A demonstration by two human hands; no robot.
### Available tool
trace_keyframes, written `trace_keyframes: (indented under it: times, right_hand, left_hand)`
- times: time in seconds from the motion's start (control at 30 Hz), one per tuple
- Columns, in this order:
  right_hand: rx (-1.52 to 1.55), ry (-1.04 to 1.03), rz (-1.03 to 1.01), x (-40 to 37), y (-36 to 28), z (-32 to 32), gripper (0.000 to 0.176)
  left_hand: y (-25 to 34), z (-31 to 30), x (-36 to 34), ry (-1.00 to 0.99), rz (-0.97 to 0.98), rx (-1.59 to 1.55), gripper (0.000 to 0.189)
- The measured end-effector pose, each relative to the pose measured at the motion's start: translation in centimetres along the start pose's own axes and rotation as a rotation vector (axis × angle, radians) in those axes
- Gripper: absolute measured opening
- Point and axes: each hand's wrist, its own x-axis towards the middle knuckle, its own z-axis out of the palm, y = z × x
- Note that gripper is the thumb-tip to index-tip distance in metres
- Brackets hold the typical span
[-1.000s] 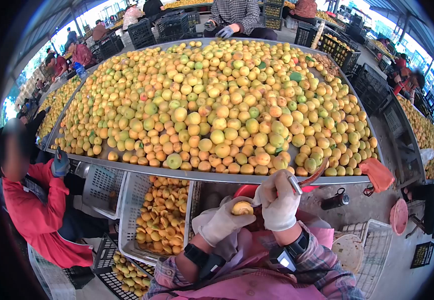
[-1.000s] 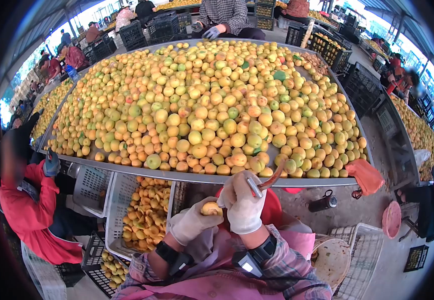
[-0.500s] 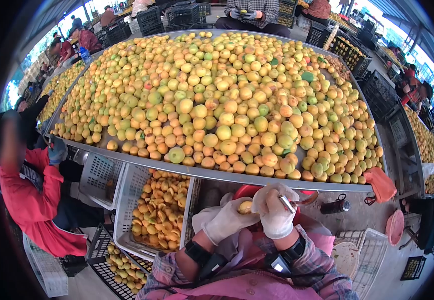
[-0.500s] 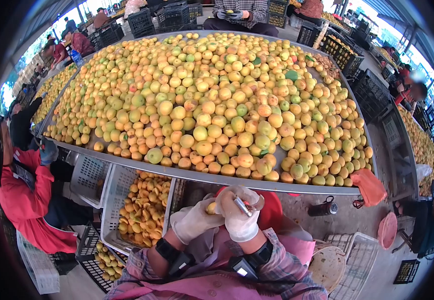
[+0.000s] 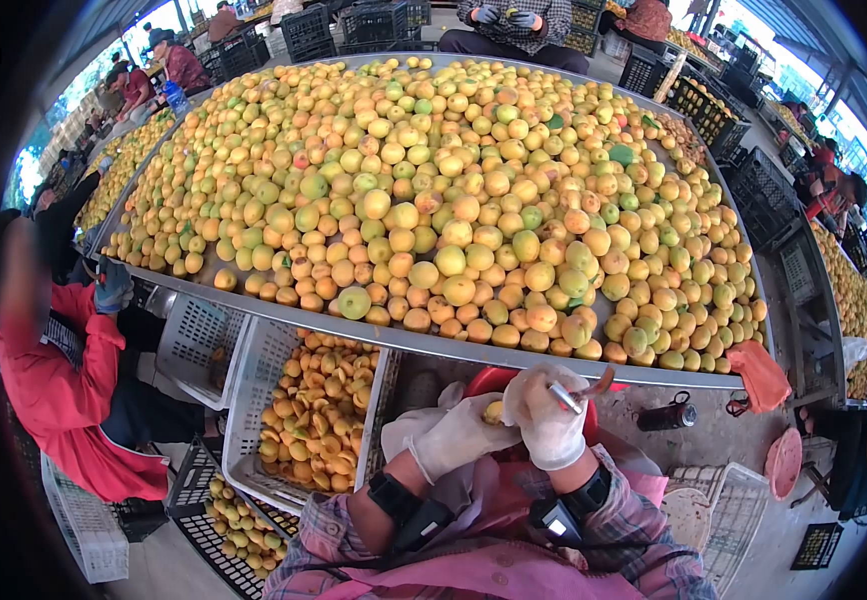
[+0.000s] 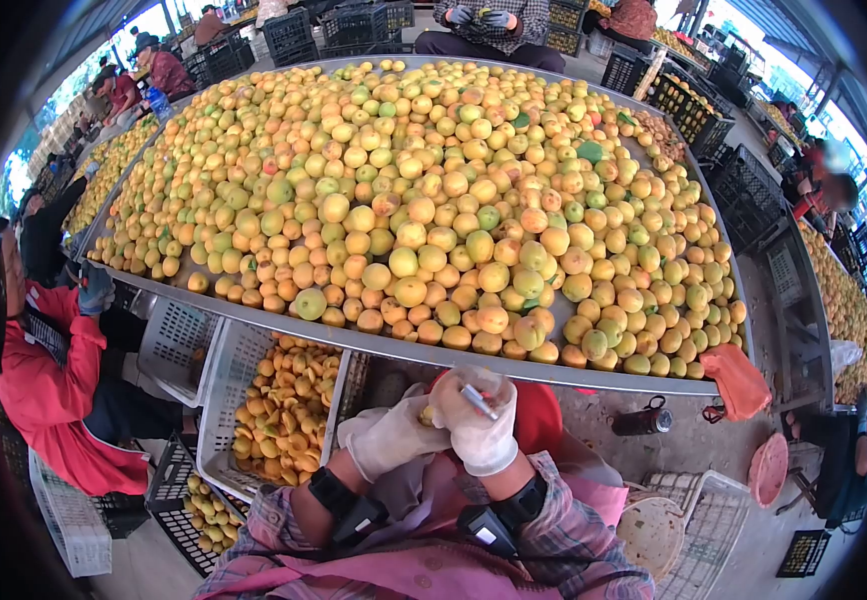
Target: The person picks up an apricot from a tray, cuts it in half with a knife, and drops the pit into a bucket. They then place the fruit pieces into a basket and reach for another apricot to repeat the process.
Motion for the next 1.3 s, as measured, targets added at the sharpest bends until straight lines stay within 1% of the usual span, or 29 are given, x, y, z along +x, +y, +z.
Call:
trace_keyframes:
  times: [0.03, 0.07, 0.1, 0.13, 0.17, 0.23, 0.27, 0.3, 0.37, 0.5, 0.57, 0.6, 0.63, 0.67, 0.7, 0.77, 0.8, 0.87, 0.9, 0.97, 1.03, 1.07, 1.1, 1.13, 1.17, 1.2, 1.23, 1.27, 1.3]
  right_hand:
    - [0.0, 0.0, 0.0, 0.0, 0.1, 0.0, 0.018]
    - [0.364, 0.012, 0.236, -0.2, 0.5, 0.2, 0.018]
    - [0.728, 0.026, 0.475, -0.5, 0.9, 0.4, 0.025]
    - [0.29, 0.135, 0.163, -0.5, 1.8, 1.3, 0.04]
    - [0.287, 0.138, 0.169, -0.3, 1.6, 0.9, 0.04]
    - [1.285, 0.125, 0.616, 0.4, 1.0, -0.1, 0.034]
    - [1.312, 0.183, 0.672, 0.7, 0.6, 0.1, 0.046]
    - [1.313, 0.187, 0.673, 0.6, 0.4, 0.1, 0.046]
    - [1.339, 0.208, 0.746, 0.5, 0.3, 0.0, 0.047]
    - [1.381, 0.184, 0.712, 0.0, 1.0, -0.2, 0.046]
    - [1.549, 0.234, 0.756, -0.3, 1.2, -0.4, 0.042]
    - [1.551, 0.24, 0.754, -0.4, 1.1, -0.3, 0.042]
    - [1.238, 0.219, 0.695, -0.5, 0.9, 0.1, 0.044]
    - [0.926, 0.198, 0.634, -0.6, 0.6, 0.5, 0.046]
    - [0.896, 0.138, 0.687, -0.6, -0.2, 0.5, 0.045]
    - [0.99, 0.064, 0.752, -0.4, -0.6, -0.4, 0.047]
    - [0.989, 0.066, 0.752, -0.6, -0.3, -0.5, 0.047]
    - [1.252, 0.049, 0.668, -1.0, 0.4, -0.5, 0.05]
    - [1.252, 0.046, 0.67, -1.1, 0.3, -0.4, 0.05]
    - [1.312, 0.005, 0.535, -1.2, -0.1, -0.5, 0.045]
    - [1.252, 0.01, 0.522, -1.2, -0.7, -0.6, 0.047]
    - [1.194, 0.019, 0.512, -1.2, -0.8, -0.7, 0.048]
    - [1.194, 0.019, 0.51, -1.2, -0.8, -0.7, 0.048]
    - [1.278, 0.055, 0.555, -1.3, -0.6, -0.7, 0.047]
    - [1.36, 0.092, 0.601, -1.5, -0.4, -0.7, 0.047]
    - [1.456, 0.085, 0.613, -1.6, -0.1, -0.8, 0.038]
    - [1.456, 0.085, 0.615, -1.8, 0.2, -0.6, 0.038]
    - [1.104, 0.037, 0.522, -2.1, 0.4, -0.3, 0.04]
    - [0.755, -0.008, 0.423, -2.3, 0.4, 0.0, 0.044]
  left_hand:
    - [-0.1, 0.1, 0.0, -0.003, 0.031, 0.035, 0.031]
    - [-0.2, 0.2, 0.0, -0.004, 0.031, 0.034, 0.031]
    - [-0.4, 0.4, -0.1, 0.003, 0.053, 0.033, 0.033]
    - [-0.5, 0.6, -0.2, 0.009, 0.075, 0.031, 0.034]
    - [-0.6, 0.6, -0.2, 0.003, 0.071, 0.03, 0.034]
    - [-0.7, 0.2, -0.2, -0.043, 0.044, 0.116, 0.036]
    - [-0.7, 0.2, -0.2, -0.048, 0.042, 0.119, 0.036]
    - [-0.7, 0.2, -0.3, -0.058, 0.052, 0.106, 0.037]
    - [-0.6, 0.2, -0.4, -0.072, 0.061, 0.096, 0.037]
    - [-0.7, 0.4, -0.3, -0.084, 0.094, 0.13, 0.036]
    - [-0.4, 0.7, -0.4, -0.096, 0.119, 0.139, 0.035]
    - [0.4, 1.1, -0.7, -0.05, 0.134, 0.131, 0.034]
    - [0.8, 1.3, -0.8, -0.005, 0.149, 0.122, 0.033]
    - [0.3, 1.3, -0.4, -0.012, 0.147, 0.125, 0.033]
    - [-0.8, 1.3, 0.1, -0.034, 0.136, 0.115, 0.032]
    - [-1.1, 1.2, 0.4, -0.058, 0.132, 0.108, 0.032]
    - [-0.8, 1.1, 0.3, -0.074, 0.127, 0.141, 0.032]
    - [0.0, 0.8, -0.4, -0.091, 0.115, 0.173, 0.031]
    - [0.8, 0.5, -0.7, -0.119, 0.085, 0.151, 0.031]
    - [1.5, 0.2, -1.1, -0.148, 0.057, 0.129, 0.031]
    - [1.7, 0.0, -1.4, -0.149, -0.204, 0.055, 0.031]
    - [1.6, -0.2, -1.6, -0.147, -0.201, 0.057, 0.031]
    - [1.3, -0.3, -1.8, -0.134, -0.144, 0.059, 0.033]
    - [0.8, -0.3, -2.0, -0.124, -0.087, 0.063, 0.035]
    - [-0.3, -0.3, -2.0, -0.126, -0.088, 0.063, 0.035]
    - [-1.7, -0.2, -1.8, 0.0, 0.198, 0.445, 0.039]
    - [-2.8, -0.2, -1.6, 0.133, 0.487, 0.822, 0.043]
    - [-3.0, -0.3, -1.5, 0.136, 0.484, 0.82, 0.043]
    - [-3.0, -0.5, -1.4, 0.063, 0.486, 0.718, 0.047]
